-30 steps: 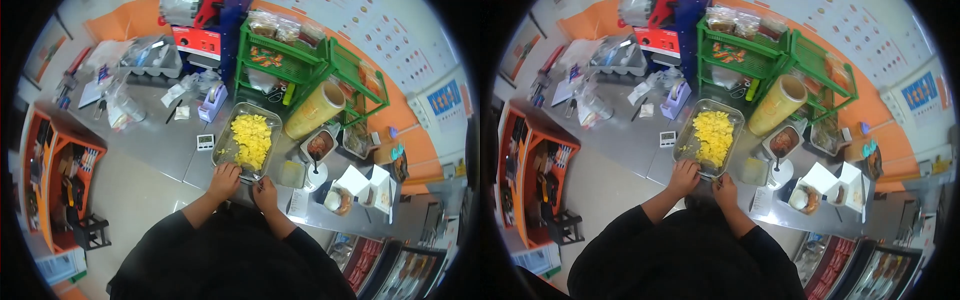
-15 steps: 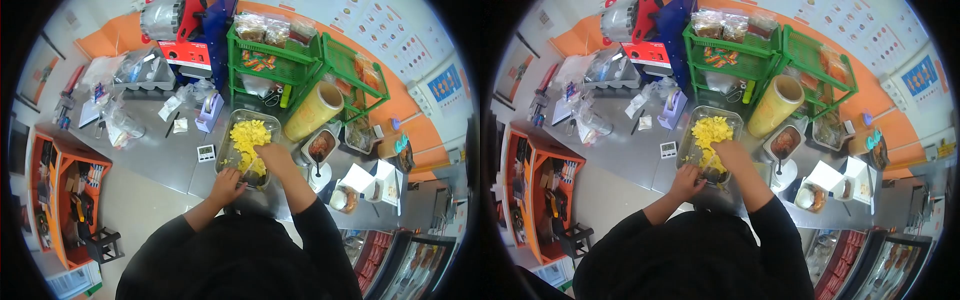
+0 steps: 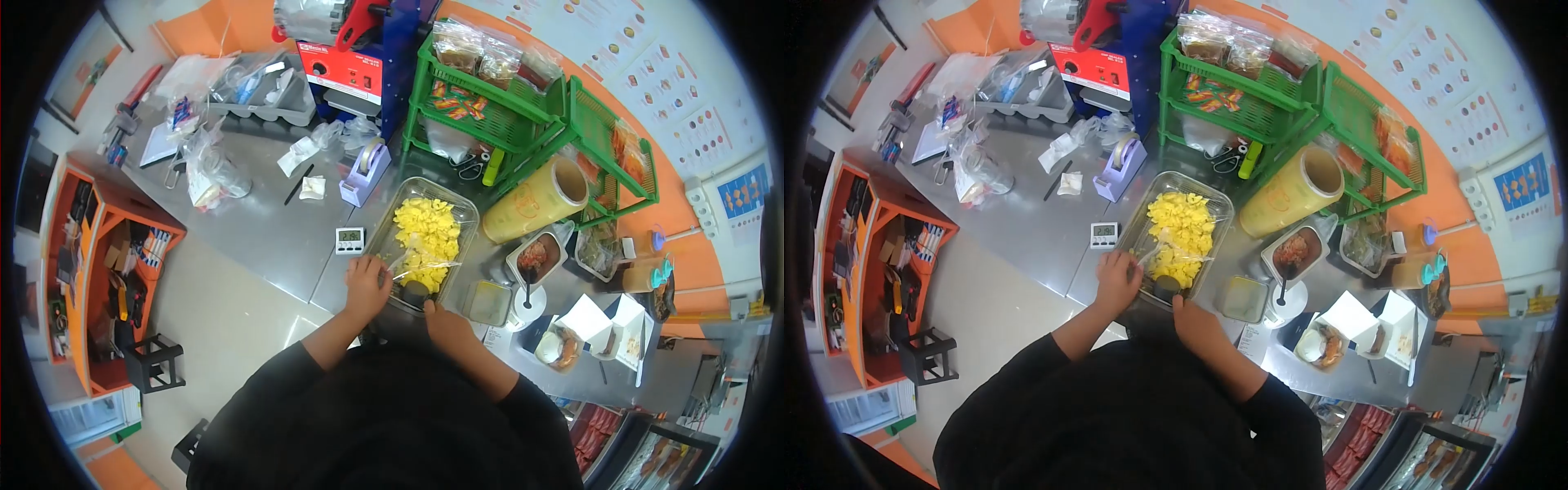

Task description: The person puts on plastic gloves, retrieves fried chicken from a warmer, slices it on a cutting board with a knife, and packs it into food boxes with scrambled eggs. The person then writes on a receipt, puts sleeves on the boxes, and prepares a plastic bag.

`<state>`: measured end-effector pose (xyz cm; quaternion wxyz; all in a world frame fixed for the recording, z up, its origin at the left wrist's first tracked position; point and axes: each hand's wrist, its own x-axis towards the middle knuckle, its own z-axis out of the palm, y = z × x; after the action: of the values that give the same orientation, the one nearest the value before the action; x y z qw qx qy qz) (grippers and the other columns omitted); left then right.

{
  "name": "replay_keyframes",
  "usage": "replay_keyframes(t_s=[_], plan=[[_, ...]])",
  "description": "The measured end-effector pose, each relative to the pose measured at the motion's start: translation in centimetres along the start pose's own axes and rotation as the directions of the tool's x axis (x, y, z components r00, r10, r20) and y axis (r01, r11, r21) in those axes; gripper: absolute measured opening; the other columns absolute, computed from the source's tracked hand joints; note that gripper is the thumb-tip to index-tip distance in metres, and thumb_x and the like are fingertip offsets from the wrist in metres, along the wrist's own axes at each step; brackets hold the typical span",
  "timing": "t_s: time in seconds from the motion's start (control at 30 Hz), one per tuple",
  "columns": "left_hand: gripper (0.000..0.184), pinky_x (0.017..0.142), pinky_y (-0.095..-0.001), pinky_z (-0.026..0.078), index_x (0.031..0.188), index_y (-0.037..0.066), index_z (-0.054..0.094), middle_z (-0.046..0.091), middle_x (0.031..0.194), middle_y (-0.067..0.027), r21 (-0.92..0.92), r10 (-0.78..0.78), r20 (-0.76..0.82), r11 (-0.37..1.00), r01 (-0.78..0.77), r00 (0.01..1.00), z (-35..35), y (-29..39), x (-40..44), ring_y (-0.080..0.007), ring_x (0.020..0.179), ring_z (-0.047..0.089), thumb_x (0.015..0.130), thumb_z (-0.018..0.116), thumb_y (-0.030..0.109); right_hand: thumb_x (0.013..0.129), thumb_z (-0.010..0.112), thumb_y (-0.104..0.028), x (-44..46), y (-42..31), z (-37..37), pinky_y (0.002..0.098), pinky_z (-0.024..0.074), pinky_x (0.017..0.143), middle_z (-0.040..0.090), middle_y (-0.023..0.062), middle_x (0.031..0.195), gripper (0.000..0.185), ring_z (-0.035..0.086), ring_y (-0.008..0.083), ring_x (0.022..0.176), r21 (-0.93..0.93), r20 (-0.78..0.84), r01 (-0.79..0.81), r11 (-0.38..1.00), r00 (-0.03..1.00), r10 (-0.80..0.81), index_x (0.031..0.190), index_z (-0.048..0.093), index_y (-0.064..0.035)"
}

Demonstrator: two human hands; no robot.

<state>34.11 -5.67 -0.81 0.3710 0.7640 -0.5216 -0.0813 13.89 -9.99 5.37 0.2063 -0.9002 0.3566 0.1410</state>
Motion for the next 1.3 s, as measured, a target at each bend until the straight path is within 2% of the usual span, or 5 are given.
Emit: replay_keyframes(t_s=[0.13,0.37,0.7,1.07,1.3], plan=[[0.02,0.084,-0.0477,0.038,0.093,0.01,0.06,0.058,0.101,-0.0081,-0.055,0.01,-0.026,0.998,-0.011,1.0,-0.6,-0.5,-0.4,-0.0326,0.102,0.05,0.077,0.072,0.014,0.088,0.052,-0.013,0.2,0.0,-0.1,0.0385,0.0551,0.055,0.061,0.011,0.089,0.023,0.067,0.0265,0.077,-0.215,-0.182,0.075,0.974,0.977,-0.115,0.109,0.052,-0.0038],[0.07,0.105,-0.0536,0.028,0.125,0.01,0.048,0.039,0.137,-0.0181,0.007,-0.038,0.001,0.999,0.038,0.999,-0.5,-0.3,-3.0,-0.0377,0.13,0.035,0.069,0.083,0.031,0.085,0.055,-0.014,3.6,1.7,2.0,0.035,0.0539,0.053,0.057,0.0074,0.089,0.025,0.065,0.0208,0.071,-0.376,-0.454,-0.056,0.925,0.881,-0.131,0.108,0.054,-0.0068],[0.12,0.11,-0.0561,0.019,0.144,0.006,0.029,0.023,0.155,-0.0173,-0.029,-0.077,0.094,0.996,0.08,0.993,-0.2,-0.6,-3.6,-0.0385,0.145,0.02,0.049,0.092,0.044,0.087,0.051,-0.012,6.2,3.5,-2.2,0.0406,0.0534,0.062,0.064,0.0092,0.093,0.03,0.068,0.0263,0.075,-0.309,-0.243,0.185,0.933,0.933,-0.266,0.116,0.056,-0.0114],[0.128,0.109,-0.0535,0.02,0.142,0.004,0.029,0.031,0.151,-0.0158,-0.071,-0.058,-0.009,0.996,0.058,0.998,0.2,-0.9,-3.6,-0.0358,0.141,0.028,0.04,0.094,0.043,0.085,0.051,-0.01,2.9,2.2,-2.2,0.047,0.051,0.071,0.069,0.0138,0.098,0.034,0.068,0.035,0.086,-0.154,0.008,0.244,0.957,0.969,-0.246,0.117,0.058,-0.0147],[0.131,0.109,-0.0518,0.02,0.142,0.003,0.028,0.035,0.147,-0.0167,-0.068,-0.055,-0.027,0.996,0.053,0.998,0.1,-0.7,-3.2,-0.0343,0.139,0.03,0.036,0.096,0.042,0.092,0.051,-0.016,5.3,4.4,-1.4,0.0469,0.0499,0.074,0.068,0.0153,0.101,0.023,0.064,0.0405,0.09,0.151,-0.118,0.256,0.955,0.964,-0.24,0.113,0.06,-0.0119]])
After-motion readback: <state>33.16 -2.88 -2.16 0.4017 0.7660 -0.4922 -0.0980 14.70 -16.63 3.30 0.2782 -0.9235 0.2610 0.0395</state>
